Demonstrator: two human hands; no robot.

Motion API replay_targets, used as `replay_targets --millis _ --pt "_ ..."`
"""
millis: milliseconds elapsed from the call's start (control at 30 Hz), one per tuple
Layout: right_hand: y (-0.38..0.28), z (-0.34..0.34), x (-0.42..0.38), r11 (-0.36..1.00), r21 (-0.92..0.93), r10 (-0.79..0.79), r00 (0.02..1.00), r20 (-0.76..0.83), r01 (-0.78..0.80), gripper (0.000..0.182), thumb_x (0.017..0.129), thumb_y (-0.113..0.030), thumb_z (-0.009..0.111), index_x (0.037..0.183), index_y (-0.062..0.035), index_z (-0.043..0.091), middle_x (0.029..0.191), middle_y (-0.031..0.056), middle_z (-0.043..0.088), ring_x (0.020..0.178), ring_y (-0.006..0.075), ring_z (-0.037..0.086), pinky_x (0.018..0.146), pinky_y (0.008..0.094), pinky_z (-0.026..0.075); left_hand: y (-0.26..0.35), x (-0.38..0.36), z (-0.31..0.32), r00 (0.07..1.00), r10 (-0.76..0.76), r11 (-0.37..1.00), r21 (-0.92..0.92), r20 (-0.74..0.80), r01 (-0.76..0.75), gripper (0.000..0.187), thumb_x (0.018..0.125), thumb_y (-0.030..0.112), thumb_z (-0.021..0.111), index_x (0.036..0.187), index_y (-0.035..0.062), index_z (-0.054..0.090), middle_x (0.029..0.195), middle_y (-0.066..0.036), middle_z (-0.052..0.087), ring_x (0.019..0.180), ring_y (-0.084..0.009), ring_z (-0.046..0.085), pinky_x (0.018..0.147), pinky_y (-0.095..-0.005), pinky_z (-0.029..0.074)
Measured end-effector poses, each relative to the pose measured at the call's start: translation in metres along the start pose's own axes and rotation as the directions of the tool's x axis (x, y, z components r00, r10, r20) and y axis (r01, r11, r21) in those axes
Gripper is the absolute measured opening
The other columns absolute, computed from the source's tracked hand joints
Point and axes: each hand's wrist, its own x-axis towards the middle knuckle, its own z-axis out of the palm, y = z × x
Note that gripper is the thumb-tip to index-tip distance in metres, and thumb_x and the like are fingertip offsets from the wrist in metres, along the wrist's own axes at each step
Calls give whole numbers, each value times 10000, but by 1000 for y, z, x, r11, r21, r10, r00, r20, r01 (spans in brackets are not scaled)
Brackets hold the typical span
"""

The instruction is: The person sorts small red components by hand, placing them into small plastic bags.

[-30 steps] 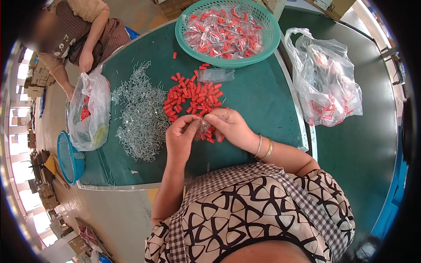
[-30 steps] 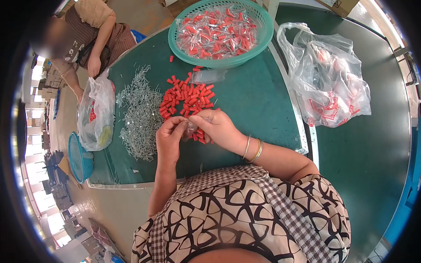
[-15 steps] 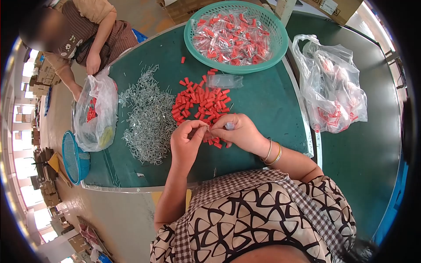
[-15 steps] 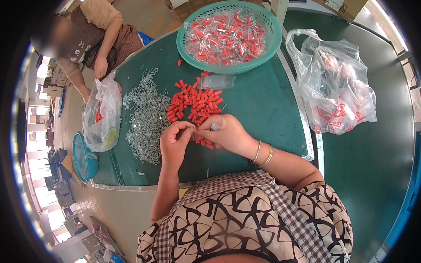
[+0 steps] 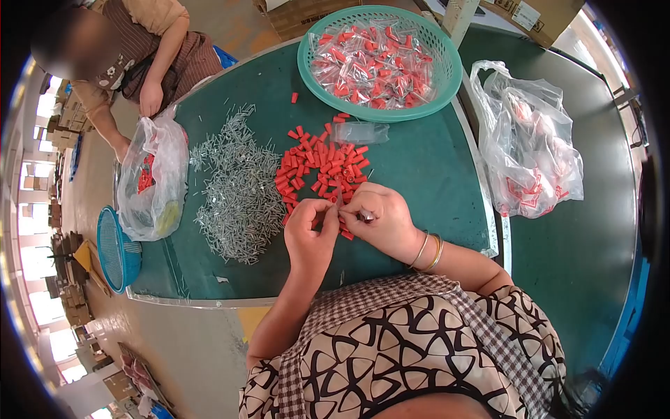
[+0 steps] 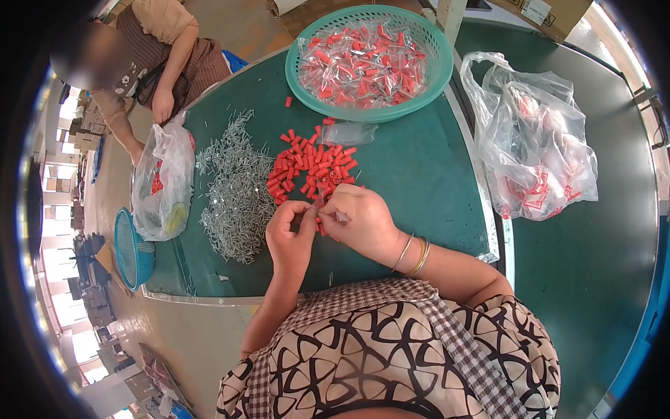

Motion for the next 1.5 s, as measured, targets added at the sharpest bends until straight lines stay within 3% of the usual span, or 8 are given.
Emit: replay_targets --millis 167,333,533,733,1167,1267,1367,1500 --pt "-3 0 2 991 -128 -47 997 -60 39 174 703 -30 761 692 -73 593 641 45 519 570 225 550 502 338 446 4 12 -4 908 418 832 399 5 -385 146 707 -63 703 790 18 613 747 -84 607 643 -197 595 605 -297 469" --pt "0 -5 1 989 -138 -50 998 36 54 199 684 -59 792 819 -75 647 805 68 609 633 229 602 540 340 489 6 13 -10 966 256 920 302 18 -249 121 714 -44 704 767 6 608 735 -78 608 658 -193 599 636 -298 476" --pt "-6 -13 11 960 -126 -219 952 215 250 647 622 -178 854 1222 -122 619 1225 60 613 848 220 669 674 330 556 13 11 -29 994 57 987 143 88 -69 56 751 -48 652 769 -3 623 734 -52 637 675 -136 603 651 -270 479" --pt "1 -4 4 936 -129 -302 936 179 327 520 654 -200 845 1134 -116 665 1203 59 639 831 208 688 650 316 562 22 7 -29 982 -67 996 70 175 55 22 779 -29 635 781 -7 634 728 -41 655 687 -109 607 664 -257 484" --pt "-2 -5 6 982 -1 -185 967 176 188 446 676 -218 832 1076 -106 671 1001 43 684 827 228 685 683 330 560 14 7 -34 964 -116 992 -23 240 125 42 830 -1 656 870 -15 657 783 -36 664 710 -77 585 678 -241 481" --pt "-1 -6 6 995 63 -93 974 205 82 454 670 -199 845 1076 -94 670 969 56 687 835 230 683 713 332 559 9 6 -43 991 -92 996 -3 97 92 107 849 4 668 955 -14 670 843 -40 677 723 -75 590 678 -236 483" --pt "-3 -7 7 987 158 -14 973 229 -23 465 663 -146 855 1083 -79 669 957 61 693 845 216 678 756 325 545 -18 10 -76 986 146 830 553 -81 -77 267 767 29 734 1027 27 670 917 -99 652 822 -266 636 740 -370 508" --pt "-5 -5 4 960 248 58 960 273 -128 472 654 -88 861 1087 -67 675 974 62 705 863 201 671 816 318 516 -56 1 -93 988 151 584 808 -19 -74 283 766 50 729 1040 27 668 997 -121 634 929 -324 606 801 -419 493"
